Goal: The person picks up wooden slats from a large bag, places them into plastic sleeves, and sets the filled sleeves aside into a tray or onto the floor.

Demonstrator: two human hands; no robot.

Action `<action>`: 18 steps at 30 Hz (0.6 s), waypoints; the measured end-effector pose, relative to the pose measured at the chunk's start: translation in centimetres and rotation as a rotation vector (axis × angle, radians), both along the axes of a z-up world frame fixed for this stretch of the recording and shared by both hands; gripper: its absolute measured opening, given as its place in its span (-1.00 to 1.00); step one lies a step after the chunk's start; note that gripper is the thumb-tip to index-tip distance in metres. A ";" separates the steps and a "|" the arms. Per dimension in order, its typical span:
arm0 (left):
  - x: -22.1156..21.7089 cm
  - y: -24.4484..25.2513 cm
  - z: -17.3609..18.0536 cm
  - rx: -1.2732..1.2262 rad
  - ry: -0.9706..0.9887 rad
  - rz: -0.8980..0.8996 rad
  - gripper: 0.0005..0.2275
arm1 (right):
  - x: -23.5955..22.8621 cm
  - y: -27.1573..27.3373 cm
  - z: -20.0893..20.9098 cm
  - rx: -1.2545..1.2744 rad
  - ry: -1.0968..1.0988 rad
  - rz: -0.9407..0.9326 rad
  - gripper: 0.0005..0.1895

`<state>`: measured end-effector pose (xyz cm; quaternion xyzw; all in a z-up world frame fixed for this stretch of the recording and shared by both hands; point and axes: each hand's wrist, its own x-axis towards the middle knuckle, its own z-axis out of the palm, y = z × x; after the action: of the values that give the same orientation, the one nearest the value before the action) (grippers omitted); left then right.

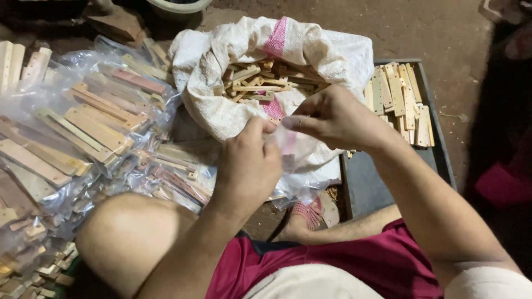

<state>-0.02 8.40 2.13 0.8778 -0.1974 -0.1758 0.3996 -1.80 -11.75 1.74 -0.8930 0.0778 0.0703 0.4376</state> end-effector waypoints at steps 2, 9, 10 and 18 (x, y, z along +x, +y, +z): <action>0.4 0.9 -0.7 0.015 -0.007 0.069 -0.82 | 1.2 -0.3 -1.9 0.345 -0.038 0.072 -0.79; 2.9 2.7 -2.2 0.106 -0.052 0.198 -0.88 | 8.4 -4.3 -26.0 0.089 -0.196 -0.293 -0.90; 2.9 2.9 -1.6 0.083 -0.036 0.198 -0.87 | 8.3 -3.8 -28.9 -0.008 -0.042 -0.252 -0.80; 3.6 4.5 1.4 -0.025 0.032 0.228 -0.84 | 6.4 -2.9 -34.3 -0.372 0.110 -0.118 -0.55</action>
<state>3.61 12.88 3.51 0.8866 -0.0918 -0.1409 0.4308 4.63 -14.62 -32.59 -0.9473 0.1652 0.0774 0.2634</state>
